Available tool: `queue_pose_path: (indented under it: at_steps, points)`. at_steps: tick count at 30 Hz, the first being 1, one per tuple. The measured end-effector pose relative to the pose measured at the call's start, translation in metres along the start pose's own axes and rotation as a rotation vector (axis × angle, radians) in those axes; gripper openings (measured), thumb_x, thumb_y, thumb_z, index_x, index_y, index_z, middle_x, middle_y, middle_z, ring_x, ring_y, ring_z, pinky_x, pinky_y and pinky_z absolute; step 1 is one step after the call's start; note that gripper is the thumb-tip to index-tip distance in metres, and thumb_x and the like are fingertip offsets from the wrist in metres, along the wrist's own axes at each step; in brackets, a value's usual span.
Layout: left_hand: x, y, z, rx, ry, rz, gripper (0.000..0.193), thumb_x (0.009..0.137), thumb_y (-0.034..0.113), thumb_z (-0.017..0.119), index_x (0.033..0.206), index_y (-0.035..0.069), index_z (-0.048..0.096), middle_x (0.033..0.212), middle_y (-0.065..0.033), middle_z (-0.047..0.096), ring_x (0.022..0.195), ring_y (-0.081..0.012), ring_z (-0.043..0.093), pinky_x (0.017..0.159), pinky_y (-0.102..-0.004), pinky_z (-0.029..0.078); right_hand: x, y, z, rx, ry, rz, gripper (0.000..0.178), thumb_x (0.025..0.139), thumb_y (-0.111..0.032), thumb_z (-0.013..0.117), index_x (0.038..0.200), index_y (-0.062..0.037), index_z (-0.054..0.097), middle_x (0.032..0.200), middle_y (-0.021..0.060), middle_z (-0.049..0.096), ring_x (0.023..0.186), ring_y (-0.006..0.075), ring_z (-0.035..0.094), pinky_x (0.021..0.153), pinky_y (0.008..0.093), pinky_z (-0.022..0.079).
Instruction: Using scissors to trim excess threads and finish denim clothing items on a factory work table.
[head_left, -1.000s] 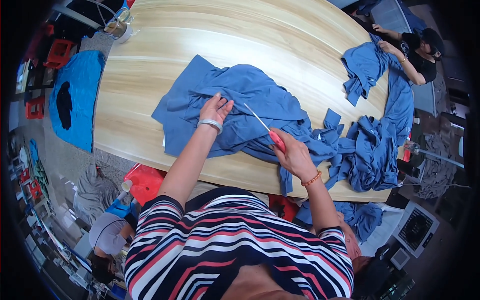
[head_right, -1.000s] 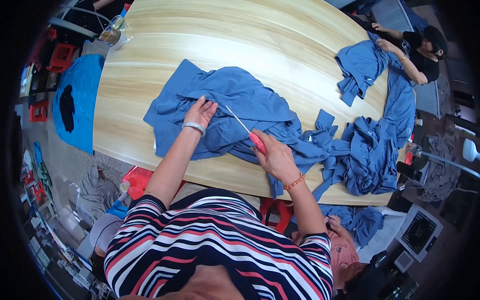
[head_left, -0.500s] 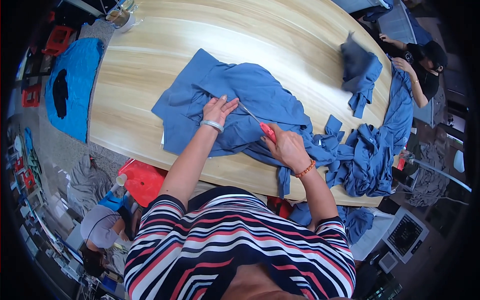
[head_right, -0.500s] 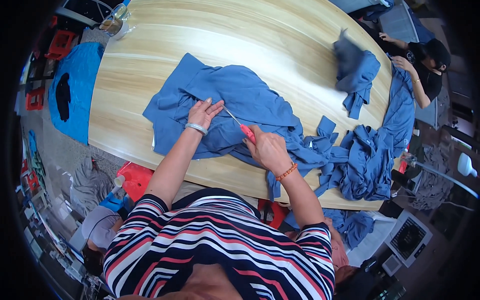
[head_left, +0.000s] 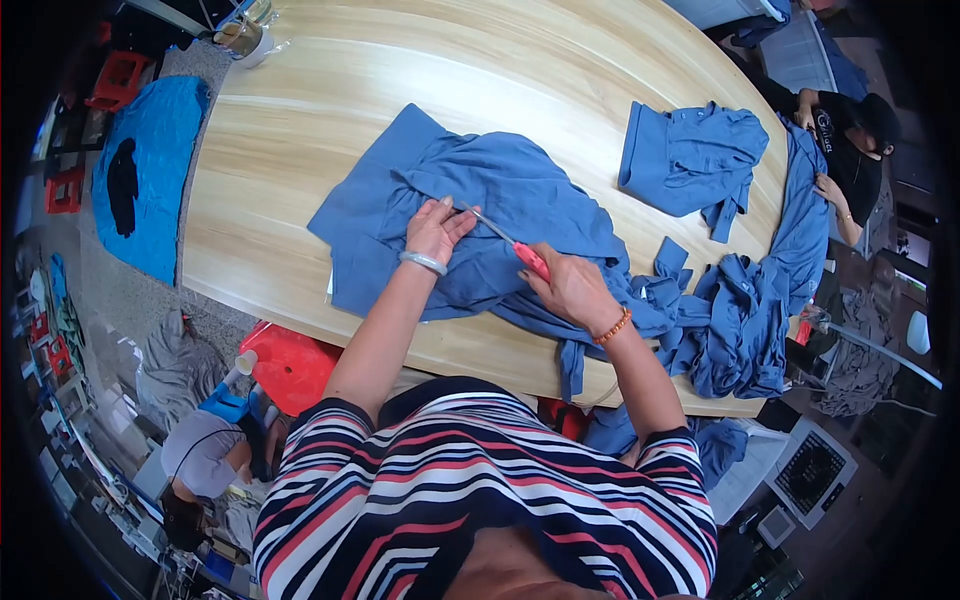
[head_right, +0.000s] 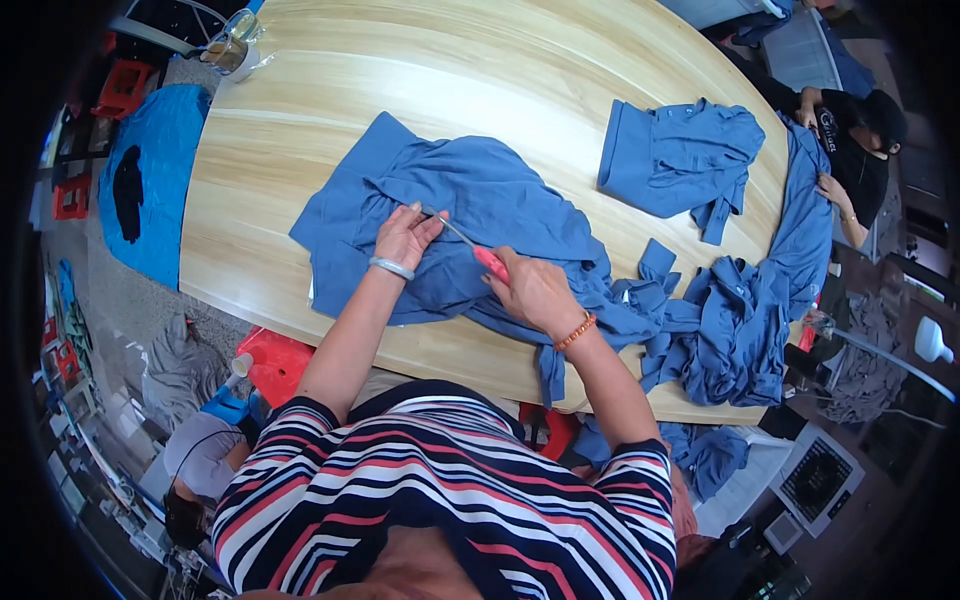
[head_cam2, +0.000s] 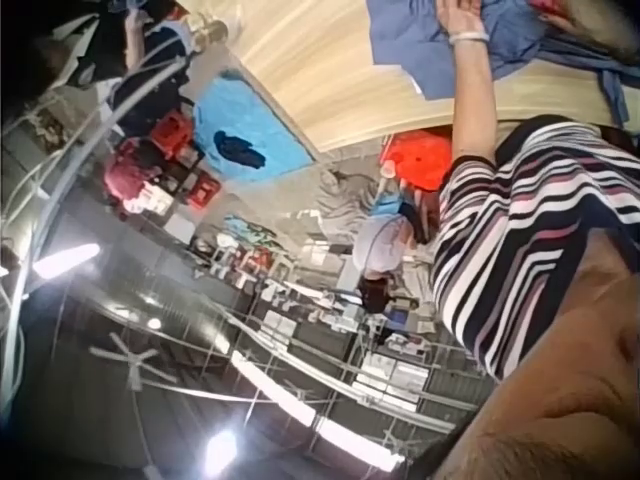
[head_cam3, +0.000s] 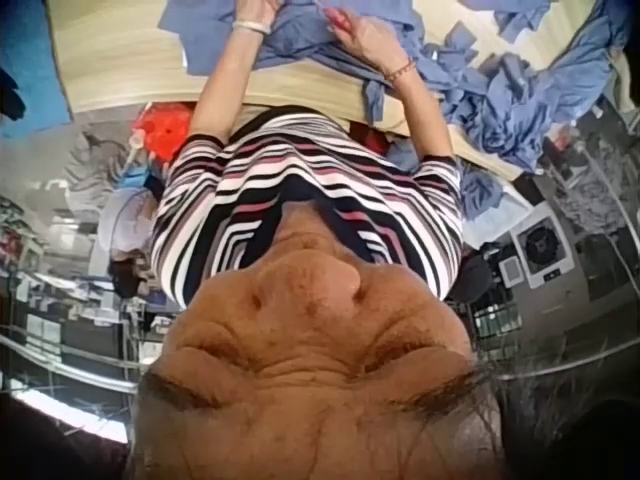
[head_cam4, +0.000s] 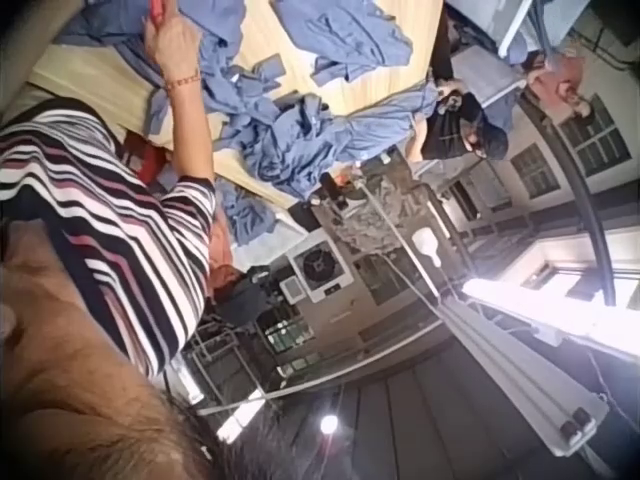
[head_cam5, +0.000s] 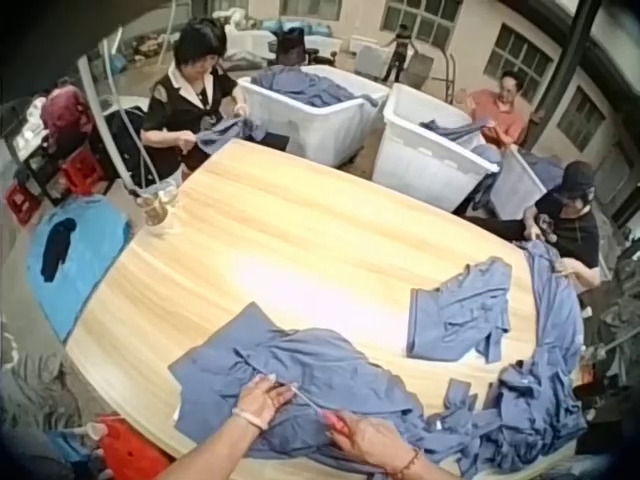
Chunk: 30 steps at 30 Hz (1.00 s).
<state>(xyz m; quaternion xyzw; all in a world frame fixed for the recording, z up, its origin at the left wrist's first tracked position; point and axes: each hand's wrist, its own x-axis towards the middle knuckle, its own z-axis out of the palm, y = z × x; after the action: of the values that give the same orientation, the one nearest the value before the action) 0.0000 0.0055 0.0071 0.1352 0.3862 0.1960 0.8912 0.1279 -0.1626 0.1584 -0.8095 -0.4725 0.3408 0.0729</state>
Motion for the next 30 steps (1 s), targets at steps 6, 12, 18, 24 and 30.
queue_pose_path:
  at_steps: [6, 12, 18, 24, 30]
  points:
    - [0.009, 0.028, 0.012, -0.044, 0.126, 0.131, 0.02, 0.094, 0.016, 0.056, 0.098, -0.001, 0.047, 0.085, -0.0145, 0.058, 0.085, -0.0364, 0.067, 0.066, -0.0392, 0.061, -0.002, -0.007, 0.002, 0.082, 0.11, -0.026, 0.033, 0.086, -0.032, 0.061, 0.11, -0.0105, 0.057, 0.071, 0.0206, 0.063, 0.069, 0.0391, 0.063, 0.06, 0.0468, 0.049]
    - [0.023, 0.02, -0.013, 0.017, 0.081, 0.08, 0.012, 0.093, 0.011, 0.056, 0.092, 0.001, 0.05, 0.087, -0.0167, 0.059, 0.092, -0.0387, 0.066, 0.078, -0.0461, 0.058, 0.028, -0.025, -0.002, -0.037, 0.065, -0.024, 0.029, 0.086, -0.03, 0.061, 0.096, -0.0036, 0.056, 0.07, 0.0207, 0.063, 0.07, 0.0384, 0.063, 0.062, 0.0472, 0.049]
    - [0.021, 0.022, -0.004, -0.012, 0.117, 0.073, 0.014, 0.095, 0.012, 0.052, 0.087, 0.001, 0.05, 0.084, -0.0169, 0.059, 0.097, -0.0393, 0.064, 0.082, -0.0496, 0.056, 0.046, -0.03, -0.001, -0.052, 0.09, -0.121, 0.031, 0.086, -0.031, 0.061, 0.087, 0.0, 0.056, 0.07, 0.0216, 0.063, 0.07, 0.0394, 0.063, 0.062, 0.048, 0.05]
    - [0.021, 0.023, -0.012, -0.038, 0.023, 0.082, 0.018, 0.098, 0.015, 0.046, 0.089, 0.0, 0.05, 0.089, -0.0171, 0.059, 0.096, -0.0388, 0.065, 0.08, -0.0454, 0.056, 0.024, -0.023, -0.002, -0.03, 0.041, -0.067, 0.03, 0.086, -0.032, 0.06, 0.095, -0.0031, 0.057, 0.072, 0.0221, 0.063, 0.07, 0.0404, 0.063, 0.063, 0.049, 0.049]
    - [-0.054, -0.008, 0.0, 1.424, -0.161, 1.008, 0.042, 0.092, 0.019, 0.053, 0.129, 0.001, 0.047, 0.127, -0.02, 0.053, 0.112, -0.0384, 0.056, 0.094, -0.0499, 0.044, -0.004, 0.001, -0.008, 0.034, 0.069, -0.066, 0.029, 0.087, -0.032, 0.06, 0.1, -0.0072, 0.056, 0.069, 0.0212, 0.061, 0.069, 0.04, 0.062, 0.06, 0.0489, 0.047]
